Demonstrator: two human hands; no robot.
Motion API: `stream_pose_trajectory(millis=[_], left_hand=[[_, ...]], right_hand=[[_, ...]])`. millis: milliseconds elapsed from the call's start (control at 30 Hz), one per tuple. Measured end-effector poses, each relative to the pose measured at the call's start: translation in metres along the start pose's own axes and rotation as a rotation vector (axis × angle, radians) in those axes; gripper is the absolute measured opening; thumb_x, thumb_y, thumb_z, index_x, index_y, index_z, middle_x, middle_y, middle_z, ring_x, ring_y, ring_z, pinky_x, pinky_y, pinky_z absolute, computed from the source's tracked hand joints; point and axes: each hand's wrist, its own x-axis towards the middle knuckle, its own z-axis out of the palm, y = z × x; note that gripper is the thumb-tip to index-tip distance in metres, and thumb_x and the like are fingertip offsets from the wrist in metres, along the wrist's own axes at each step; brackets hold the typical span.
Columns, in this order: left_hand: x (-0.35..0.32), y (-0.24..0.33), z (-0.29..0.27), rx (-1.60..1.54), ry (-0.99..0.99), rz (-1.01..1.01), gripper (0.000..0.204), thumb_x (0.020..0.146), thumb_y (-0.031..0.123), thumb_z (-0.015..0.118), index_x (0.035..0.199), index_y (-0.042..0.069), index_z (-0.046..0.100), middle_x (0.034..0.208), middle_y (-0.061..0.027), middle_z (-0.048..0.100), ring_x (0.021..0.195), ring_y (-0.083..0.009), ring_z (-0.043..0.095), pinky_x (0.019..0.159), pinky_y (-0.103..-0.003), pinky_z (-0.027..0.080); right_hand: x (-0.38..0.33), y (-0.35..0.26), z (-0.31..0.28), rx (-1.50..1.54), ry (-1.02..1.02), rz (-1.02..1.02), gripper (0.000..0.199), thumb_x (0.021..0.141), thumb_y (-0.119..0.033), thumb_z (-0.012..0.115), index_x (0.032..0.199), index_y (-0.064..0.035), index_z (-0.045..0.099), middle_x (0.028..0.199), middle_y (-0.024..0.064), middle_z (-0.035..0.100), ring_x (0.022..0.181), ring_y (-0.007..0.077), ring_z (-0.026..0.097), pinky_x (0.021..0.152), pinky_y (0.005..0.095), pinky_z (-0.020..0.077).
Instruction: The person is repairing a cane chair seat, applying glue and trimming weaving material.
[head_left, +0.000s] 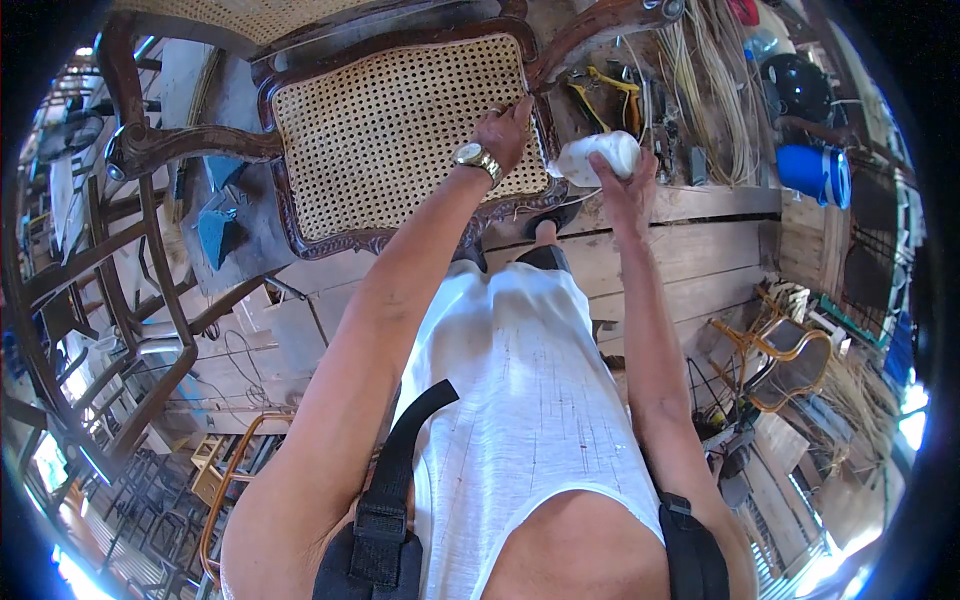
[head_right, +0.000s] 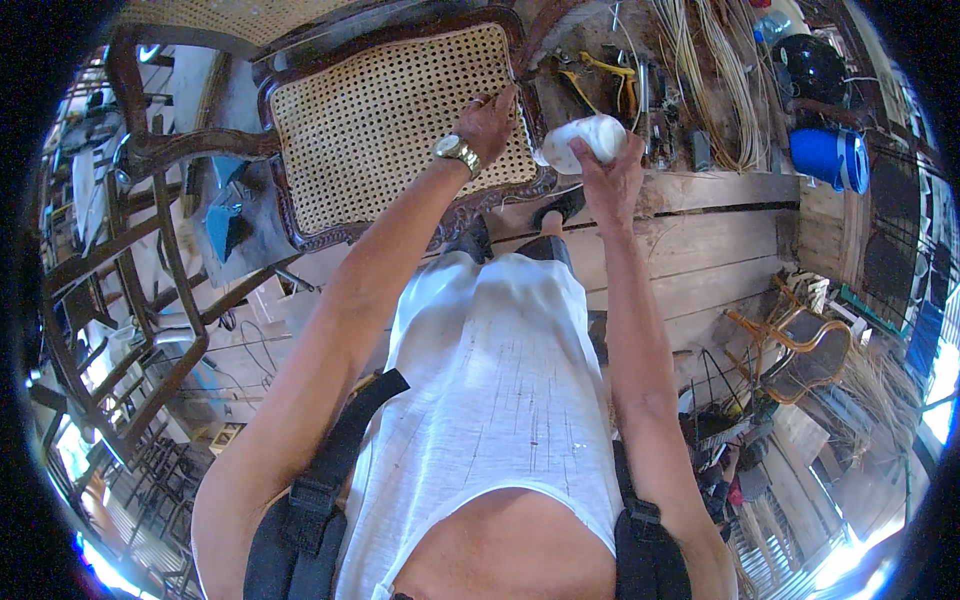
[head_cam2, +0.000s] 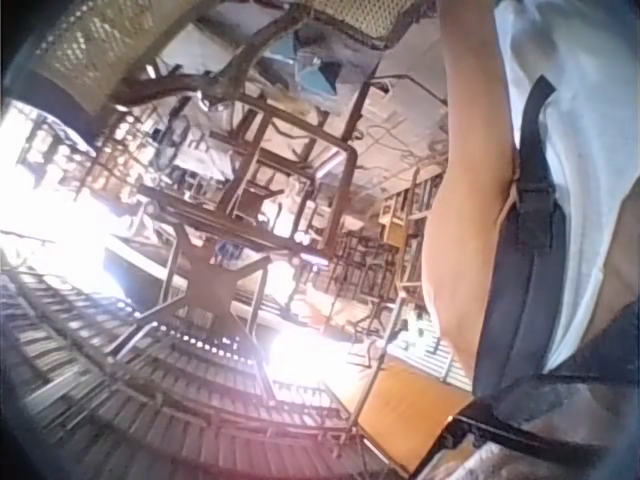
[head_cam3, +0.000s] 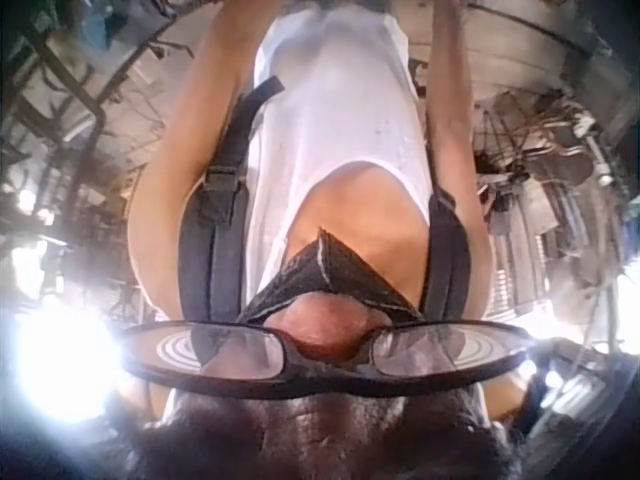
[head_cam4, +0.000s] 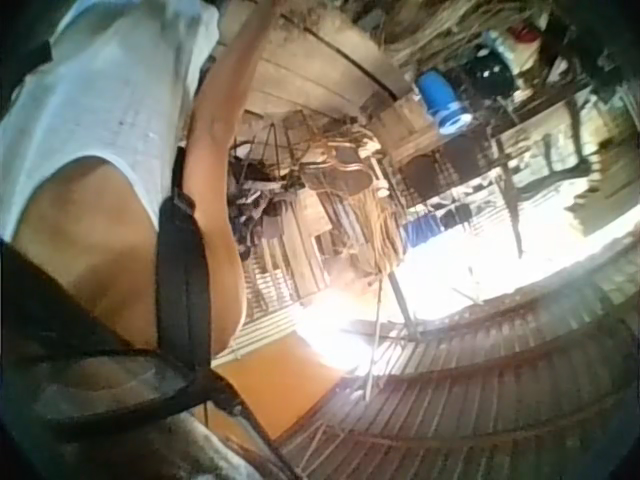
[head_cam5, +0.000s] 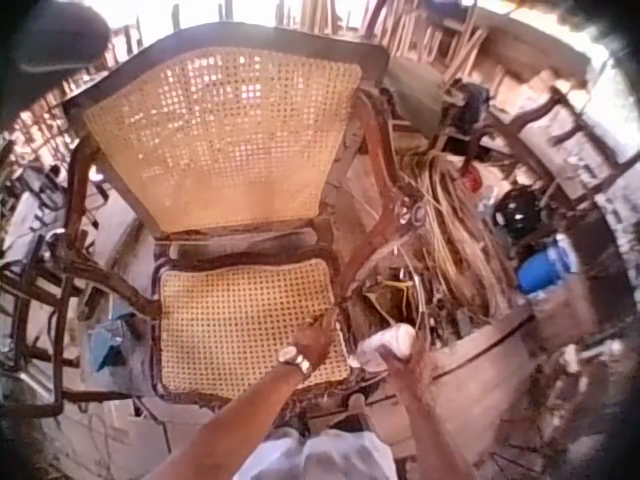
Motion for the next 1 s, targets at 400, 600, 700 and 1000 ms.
stream_pose_trajectory(millis=[400,600,700,1000], left_hand=[[0.0,-0.003,0.008,0.065,0.09,0.032,0.067,0.092,0.027,0.066,0.149,0.01,0.034,0.132,-0.0217,0.062,0.125,-0.0397,0.055,0.104,-0.049,0.045],[0.001,0.001,0.004,0.024,0.015,-0.003,0.064,0.094,0.024,0.063,0.149,0.009,0.034,0.138,-0.0192,0.059,0.128,-0.043,0.052,0.106,-0.053,0.043],[-0.001,0.002,0.001,0.01,0.038,0.011,0.064,0.093,0.023,0.063,0.148,0.009,0.034,0.137,-0.0189,0.06,0.127,-0.0426,0.054,0.105,-0.054,0.043],[0.0,-0.002,0.005,0.049,0.05,0.038,0.064,0.096,0.026,0.06,0.15,0.01,0.03,0.134,-0.0223,0.06,0.129,-0.0413,0.051,0.107,-0.05,0.043]], right_hand=[[-0.007,0.001,0.0,-0.001,-0.023,0.01,0.065,0.08,-0.03,0.087,0.125,-0.0011,0.05,0.112,0.0173,0.066,0.099,0.0267,0.067,0.086,0.0382,0.0541],[-0.006,0.003,0.001,-0.025,-0.013,-0.006,0.066,0.079,-0.03,0.086,0.126,-0.0011,0.049,0.112,0.018,0.066,0.1,0.0275,0.067,0.087,0.0383,0.0539],[-0.008,0.002,-0.001,-0.056,-0.013,0.007,0.067,0.079,-0.031,0.086,0.126,-0.0018,0.048,0.113,0.0184,0.065,0.1,0.0293,0.067,0.087,0.0398,0.0533],[-0.012,-0.002,-0.005,-0.101,-0.025,0.009,0.068,0.078,-0.036,0.086,0.125,-0.0036,0.049,0.113,0.0172,0.064,0.103,0.0333,0.066,0.089,0.0425,0.0517]])
